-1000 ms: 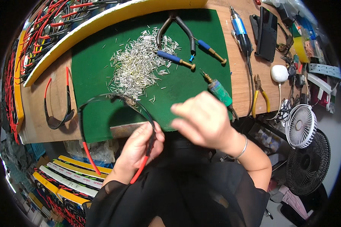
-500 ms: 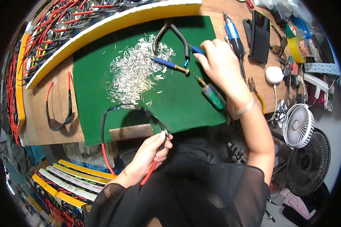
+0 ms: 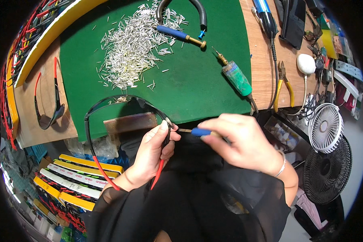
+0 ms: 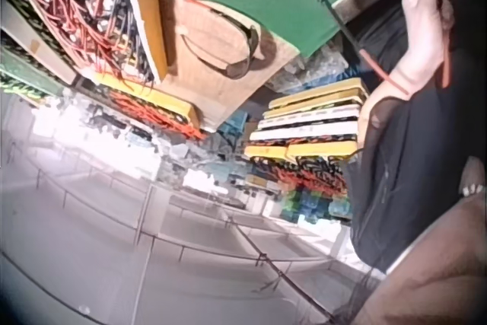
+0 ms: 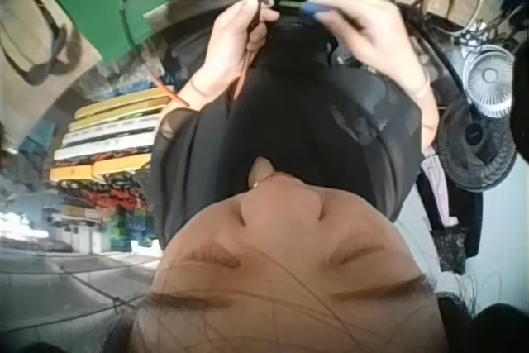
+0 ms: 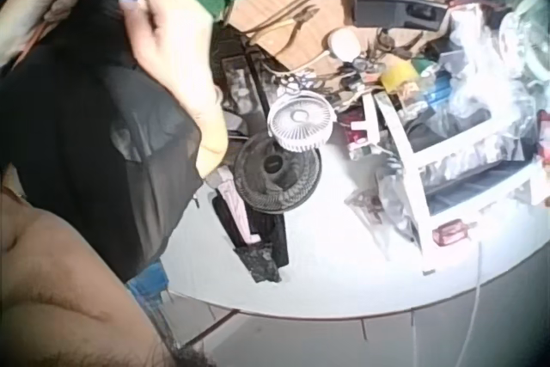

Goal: The person assembles sunglasses by inserting small metal pins into the frame using a screwdriver. They handle multiple units one at a time, placing each completed pair into a tray.

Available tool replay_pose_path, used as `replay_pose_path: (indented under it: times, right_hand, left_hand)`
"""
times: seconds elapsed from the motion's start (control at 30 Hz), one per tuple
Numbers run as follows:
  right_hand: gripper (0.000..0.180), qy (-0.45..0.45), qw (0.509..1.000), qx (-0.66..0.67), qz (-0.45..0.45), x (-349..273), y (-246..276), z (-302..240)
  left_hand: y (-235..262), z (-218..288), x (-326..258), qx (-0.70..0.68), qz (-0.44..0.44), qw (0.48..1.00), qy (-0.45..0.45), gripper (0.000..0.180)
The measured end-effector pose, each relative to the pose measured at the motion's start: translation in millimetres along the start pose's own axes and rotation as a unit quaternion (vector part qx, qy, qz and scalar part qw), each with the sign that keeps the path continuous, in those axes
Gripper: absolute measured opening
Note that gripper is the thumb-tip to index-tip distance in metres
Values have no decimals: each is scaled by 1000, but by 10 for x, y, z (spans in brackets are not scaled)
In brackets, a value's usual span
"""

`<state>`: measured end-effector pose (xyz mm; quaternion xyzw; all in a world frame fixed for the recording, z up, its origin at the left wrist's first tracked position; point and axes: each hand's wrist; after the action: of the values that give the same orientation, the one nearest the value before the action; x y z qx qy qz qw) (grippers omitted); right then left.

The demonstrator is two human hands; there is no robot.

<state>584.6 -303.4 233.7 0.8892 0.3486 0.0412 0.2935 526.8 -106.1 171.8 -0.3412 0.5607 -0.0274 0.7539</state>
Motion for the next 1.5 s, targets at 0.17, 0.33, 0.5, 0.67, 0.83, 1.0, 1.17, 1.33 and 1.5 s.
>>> replay_pose_path:
  times: [0.17, 0.33, 0.5, 0.67, 0.83, 1.0, 1.17, 1.33, 1.5]
  right_hand:
    - [16, 24, 999, -35, 25, 36, -306, 80]
    - [14, 32, 996, -70, 37, 53, -350, 86]
    - [13, 9, 996, -68, 53, 2, -440, 103]
    - [14, 29, 988, -151, 29, 65, -338, -45]
    - [13, 59, 982, -176, -12, 143, -310, 6]
    - [18, 140, 942, -299, -54, 171, -318, 8]
    - [22, 175, 924, -338, -28, 203, -349, -4]
    - [23, 61, 980, -164, -91, 211, -282, 43]
    - [21, 83, 973, -194, -96, 288, -266, -1]
  left_hand:
    - [-43, -7, -3, 43, 15, 999, -9, 32]
    - [-65, -13, 7, 30, 30, 999, -16, 35]
    - [-28, -22, 1, 42, 13, 999, -16, 38]
    - [-87, -48, 14, 61, 50, 996, -31, 36]
    - [-54, -44, 18, 56, 35, 997, -34, 36]
    - [-49, -41, 22, 43, 26, 998, -31, 35]
    - [-38, -42, 34, 46, 30, 998, -22, 36]
    - [-37, -11, 27, 32, 33, 999, -9, 36]
    - [-73, 68, 2, -1, 56, 998, 31, 39]
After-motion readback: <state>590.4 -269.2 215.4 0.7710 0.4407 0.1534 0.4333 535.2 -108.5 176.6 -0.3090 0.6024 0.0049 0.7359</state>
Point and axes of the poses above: each hand's wrist, its own x-axis towards the middle knuckle, its own y-axis out of the back of the hand, z = x × y, and after that the axes turned 9 degrees about y, right-handed
